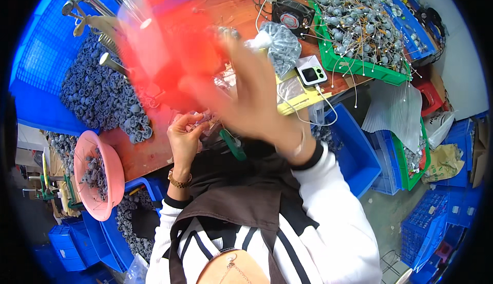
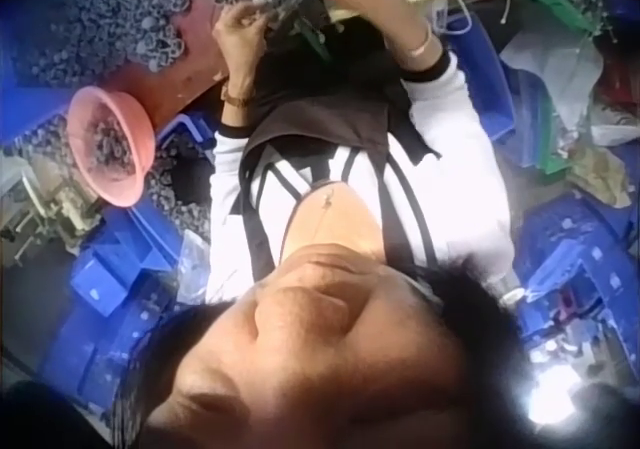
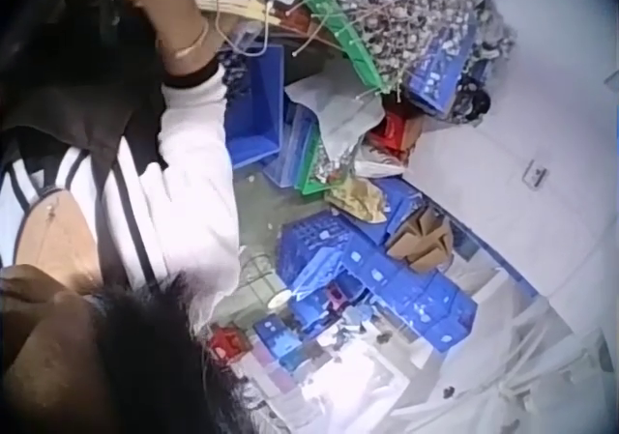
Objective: Assembling small plastic and metal components using a specialized industrial press machine.
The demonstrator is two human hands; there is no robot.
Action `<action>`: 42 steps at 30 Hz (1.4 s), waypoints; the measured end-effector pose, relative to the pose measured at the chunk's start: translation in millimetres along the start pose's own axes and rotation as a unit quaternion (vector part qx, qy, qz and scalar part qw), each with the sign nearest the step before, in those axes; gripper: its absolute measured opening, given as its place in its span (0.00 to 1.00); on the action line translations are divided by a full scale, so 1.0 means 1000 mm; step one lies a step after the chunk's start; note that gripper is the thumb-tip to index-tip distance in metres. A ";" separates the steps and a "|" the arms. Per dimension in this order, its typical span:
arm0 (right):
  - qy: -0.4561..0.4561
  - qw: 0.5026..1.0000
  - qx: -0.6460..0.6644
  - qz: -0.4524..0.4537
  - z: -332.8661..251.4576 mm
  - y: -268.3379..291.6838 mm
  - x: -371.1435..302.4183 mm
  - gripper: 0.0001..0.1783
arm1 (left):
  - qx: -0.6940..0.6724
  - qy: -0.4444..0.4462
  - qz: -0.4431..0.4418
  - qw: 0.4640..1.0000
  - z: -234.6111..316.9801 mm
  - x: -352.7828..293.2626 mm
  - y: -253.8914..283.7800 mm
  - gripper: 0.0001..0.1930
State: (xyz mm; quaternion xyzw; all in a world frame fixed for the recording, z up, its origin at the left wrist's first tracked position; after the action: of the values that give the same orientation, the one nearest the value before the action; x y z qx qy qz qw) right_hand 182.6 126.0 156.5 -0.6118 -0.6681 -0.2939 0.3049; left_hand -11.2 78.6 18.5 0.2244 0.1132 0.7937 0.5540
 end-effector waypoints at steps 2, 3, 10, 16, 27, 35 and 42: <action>0.156 0.986 0.001 -0.065 -0.045 0.002 -0.040 0.16 | -0.016 0.031 -0.005 0.999 -0.007 -0.003 0.000 0.13; 0.156 0.986 0.001 -0.064 -0.046 0.011 -0.042 0.16 | -0.015 0.030 -0.006 0.999 -0.007 -0.005 -0.001 0.13; -0.026 0.975 0.164 0.150 0.017 0.059 0.040 0.10 | 0.145 -0.037 -0.069 0.986 0.006 -0.022 0.009 0.08; -0.032 0.928 -0.280 -0.243 0.179 -0.018 -0.004 0.06 | -0.391 0.163 -0.081 0.902 0.024 -0.066 0.034 0.12; -0.181 0.931 -0.175 -0.266 0.190 -0.067 -0.038 0.13 | -0.335 -0.061 0.435 0.834 -0.069 -0.040 0.371 0.19; -0.395 0.906 0.123 -0.083 0.181 -0.019 -0.027 0.03 | 0.160 -0.051 0.176 0.970 -0.060 0.025 0.191 0.13; -0.502 0.836 0.165 -0.147 0.151 0.008 -0.072 0.06 | 0.497 -0.126 0.076 0.855 -0.068 0.071 0.099 0.13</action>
State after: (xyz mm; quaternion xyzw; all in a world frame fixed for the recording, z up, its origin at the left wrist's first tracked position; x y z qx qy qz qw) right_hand 187.7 195.9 4.4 -0.5104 -0.8503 0.1265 -0.0226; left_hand -146.9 113.9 17.7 0.5756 0.4044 0.6366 0.3161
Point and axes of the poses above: each hand's wrist, its own x-axis towards the middle knuckle, its own y-axis out of the back of the hand, z = x × y, the point moved 8 cm from there along x, towards the middle knuckle, and after that the axes turned 3 degrees about -x, right-handed, at the moved point
